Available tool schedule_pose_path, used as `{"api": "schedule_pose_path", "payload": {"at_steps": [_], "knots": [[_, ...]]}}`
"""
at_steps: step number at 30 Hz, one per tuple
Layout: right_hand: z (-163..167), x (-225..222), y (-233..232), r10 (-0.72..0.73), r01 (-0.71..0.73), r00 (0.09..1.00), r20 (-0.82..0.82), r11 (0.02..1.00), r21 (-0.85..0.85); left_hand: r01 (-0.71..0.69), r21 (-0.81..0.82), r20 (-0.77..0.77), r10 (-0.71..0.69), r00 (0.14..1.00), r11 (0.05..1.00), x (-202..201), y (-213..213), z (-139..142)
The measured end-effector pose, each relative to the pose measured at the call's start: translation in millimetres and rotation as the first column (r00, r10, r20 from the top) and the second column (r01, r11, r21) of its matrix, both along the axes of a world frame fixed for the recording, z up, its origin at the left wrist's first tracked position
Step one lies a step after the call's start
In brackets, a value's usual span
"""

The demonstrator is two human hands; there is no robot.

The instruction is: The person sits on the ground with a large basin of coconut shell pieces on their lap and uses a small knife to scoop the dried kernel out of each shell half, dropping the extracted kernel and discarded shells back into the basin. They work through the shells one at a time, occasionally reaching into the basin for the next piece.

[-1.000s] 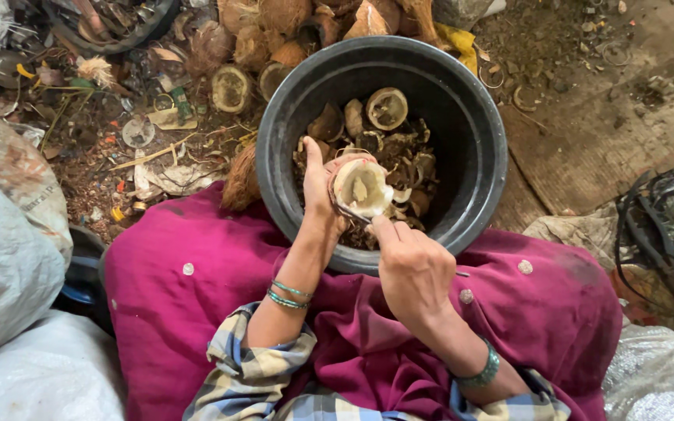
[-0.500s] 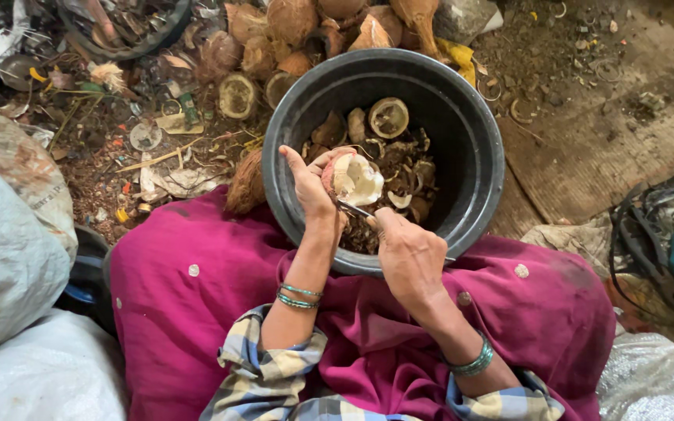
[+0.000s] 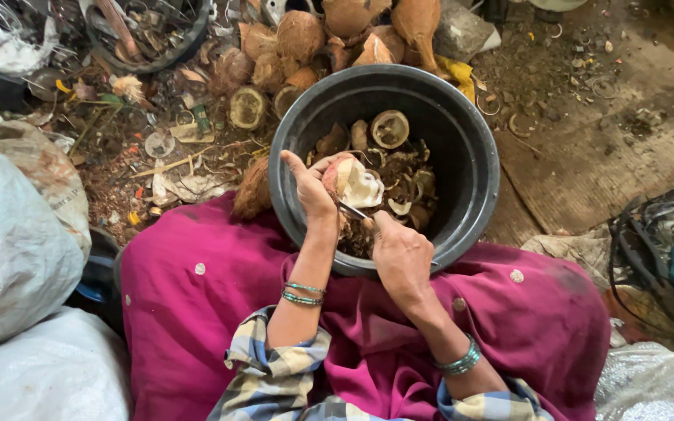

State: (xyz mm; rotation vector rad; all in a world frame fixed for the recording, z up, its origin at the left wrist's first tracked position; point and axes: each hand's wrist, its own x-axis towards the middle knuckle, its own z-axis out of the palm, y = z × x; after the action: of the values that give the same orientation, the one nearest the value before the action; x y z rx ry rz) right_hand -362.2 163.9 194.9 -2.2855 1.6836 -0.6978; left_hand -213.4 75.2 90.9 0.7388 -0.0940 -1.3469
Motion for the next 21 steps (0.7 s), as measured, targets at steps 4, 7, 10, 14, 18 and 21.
{"api": "schedule_pose_path", "payload": {"at_steps": [4, 7, 10, 14, 18, 21], "knots": [[13.7, -18.2, -3.3, 0.181, -0.172, 0.979, 0.091, 0.980, -0.103, 0.191, 0.017, -0.003, -0.191, 0.982, 0.981, -4.8, 2.6, 14.1], [24.7, -33.2, -6.1, 0.234, -0.240, 0.971, -0.058, 0.959, -0.151, 0.367, 0.013, -0.022, -0.367, 0.930, 0.930, -1.6, 7.9, 30.9], [32.8, -45.4, -10.4, 0.313, -0.335, 0.938, -0.150, 0.930, -0.153, 0.532, 0.027, -0.059, -0.530, 0.846, 0.846, 2.8, 16.8, 43.2], [36.0, -53.0, -10.2, 0.318, -0.352, 0.920, -0.229, 0.928, -0.123, 0.601, -0.029, 0.054, -0.599, 0.799, 0.799, -0.5, 22.3, 44.4], [29.8, -46.9, -8.2, 0.265, -0.300, 0.931, -0.252, 0.948, -0.111, 0.511, -0.108, 0.096, -0.503, 0.859, 0.853, -6.3, 25.6, 38.3], [24.7, -40.3, -6.4, 0.227, -0.260, 0.945, -0.236, 0.958, -0.118, 0.386, -0.092, 0.082, -0.379, 0.922, 0.918, -11.1, 31.4, 35.0]]}}
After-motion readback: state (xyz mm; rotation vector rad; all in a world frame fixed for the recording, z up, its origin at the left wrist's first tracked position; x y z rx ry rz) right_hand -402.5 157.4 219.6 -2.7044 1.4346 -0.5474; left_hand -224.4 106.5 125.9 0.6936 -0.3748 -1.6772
